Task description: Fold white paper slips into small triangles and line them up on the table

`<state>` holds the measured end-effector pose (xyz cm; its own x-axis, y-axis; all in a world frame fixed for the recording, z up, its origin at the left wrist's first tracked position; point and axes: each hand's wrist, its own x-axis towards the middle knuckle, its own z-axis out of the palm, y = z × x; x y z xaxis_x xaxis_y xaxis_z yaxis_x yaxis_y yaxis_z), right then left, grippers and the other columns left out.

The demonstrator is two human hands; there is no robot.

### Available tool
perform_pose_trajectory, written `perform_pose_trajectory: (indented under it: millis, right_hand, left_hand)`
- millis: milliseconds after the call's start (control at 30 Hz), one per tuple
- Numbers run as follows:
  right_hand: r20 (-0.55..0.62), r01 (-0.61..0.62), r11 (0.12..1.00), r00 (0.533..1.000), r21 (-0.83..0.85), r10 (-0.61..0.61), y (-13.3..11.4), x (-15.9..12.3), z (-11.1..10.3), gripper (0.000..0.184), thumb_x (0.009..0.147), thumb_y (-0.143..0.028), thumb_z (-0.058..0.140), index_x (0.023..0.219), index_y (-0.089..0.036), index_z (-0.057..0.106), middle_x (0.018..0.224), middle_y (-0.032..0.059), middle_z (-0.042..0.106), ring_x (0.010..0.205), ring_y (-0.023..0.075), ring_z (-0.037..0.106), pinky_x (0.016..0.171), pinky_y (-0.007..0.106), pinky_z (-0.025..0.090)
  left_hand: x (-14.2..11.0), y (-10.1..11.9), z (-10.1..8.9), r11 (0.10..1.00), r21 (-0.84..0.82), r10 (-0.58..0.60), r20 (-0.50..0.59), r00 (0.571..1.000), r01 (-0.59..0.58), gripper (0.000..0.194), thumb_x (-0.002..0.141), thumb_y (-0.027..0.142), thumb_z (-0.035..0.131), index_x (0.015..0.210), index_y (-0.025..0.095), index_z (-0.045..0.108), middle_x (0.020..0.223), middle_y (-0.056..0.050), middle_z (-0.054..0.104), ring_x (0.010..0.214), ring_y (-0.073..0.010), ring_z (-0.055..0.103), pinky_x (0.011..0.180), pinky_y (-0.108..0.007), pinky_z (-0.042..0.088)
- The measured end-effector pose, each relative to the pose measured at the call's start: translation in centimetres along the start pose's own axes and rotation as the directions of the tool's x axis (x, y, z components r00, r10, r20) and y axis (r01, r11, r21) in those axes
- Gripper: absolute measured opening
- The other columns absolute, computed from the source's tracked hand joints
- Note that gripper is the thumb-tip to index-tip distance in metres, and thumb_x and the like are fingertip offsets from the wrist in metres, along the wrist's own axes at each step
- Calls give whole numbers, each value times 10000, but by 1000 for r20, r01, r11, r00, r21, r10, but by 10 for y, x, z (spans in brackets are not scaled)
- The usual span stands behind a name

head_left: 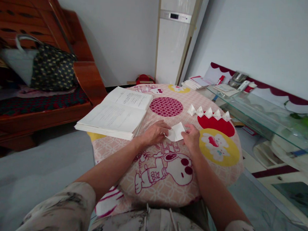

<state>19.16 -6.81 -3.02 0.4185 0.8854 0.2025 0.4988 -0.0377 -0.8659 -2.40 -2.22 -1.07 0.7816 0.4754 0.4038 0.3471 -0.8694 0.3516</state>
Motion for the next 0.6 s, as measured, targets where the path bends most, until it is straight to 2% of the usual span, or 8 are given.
perform_pose_trajectory:
  millis: [100,167,233,300,367,433,500,600]
  right_hand:
    - [69,77,992,995,-98,-70,4,4,-2,577,614,-176,587,1182,-153,686,617,-29,627,551,188,585,583,310,513]
    - [110,112,970,990,-213,-90,2,3,-5,563,632,-151,607,1187,-169,697,660,-6,648,642,217,622,677,349,535]
    - [109,144,919,988,-367,-111,-4,0,-7,520,666,-130,633,1179,-168,707,772,60,693,766,265,652,772,400,535]
    - [112,240,847,971,-474,-212,-11,-4,-10,479,707,-101,632,1177,-155,710,997,152,714,953,318,647,884,447,512]
    - [233,420,783,907,-458,-350,-14,-8,-12,445,730,-57,594,1142,-159,727,1171,178,684,1099,326,604,975,447,481]
    - [421,587,730,795,-350,-437,-11,-12,-13,412,743,-33,553,1070,-178,756,1183,143,689,1114,288,601,999,407,477]
    - [561,679,691,682,-248,-470,-3,-15,-14,382,773,-44,529,1027,-188,776,1157,115,706,1083,255,620,992,382,489]
    - [592,731,650,623,-209,-511,12,-18,-18,370,832,-80,520,1071,-175,786,1263,137,682,1150,264,615,1038,424,476]
  left_hand:
    - [-2,-5,-1,999,-12,38,-24,999,-38,201,828,73,559,836,190,722,1165,-87,734,1133,-216,660,1164,-483,374]
    - [-2,-7,0,997,-50,54,5,999,-53,221,800,46,558,829,188,725,1091,-75,754,1072,-206,682,1125,-456,421]
    - [-2,-9,2,994,-100,50,49,998,-45,254,774,28,548,839,188,734,1024,-64,766,1016,-201,696,1041,-412,490]
    - [-2,-12,4,990,-141,21,80,997,-10,285,756,29,544,875,188,748,1028,-64,768,1014,-203,700,970,-378,529]
    - [-3,-15,5,983,-180,-18,90,996,34,306,744,41,552,915,188,759,1074,-68,765,1036,-206,699,944,-363,541]
    - [-4,-20,6,969,-237,-47,100,994,69,318,747,60,565,959,190,764,1095,-62,764,1033,-198,700,942,-350,539]
    - [-5,-24,5,945,-312,-69,109,992,100,283,781,110,592,991,191,763,1095,-56,765,1013,-187,702,926,-328,539]
    - [-4,-27,5,902,-396,-132,119,984,169,199,854,235,614,975,188,764,1008,-40,775,917,-171,706,861,-291,539]
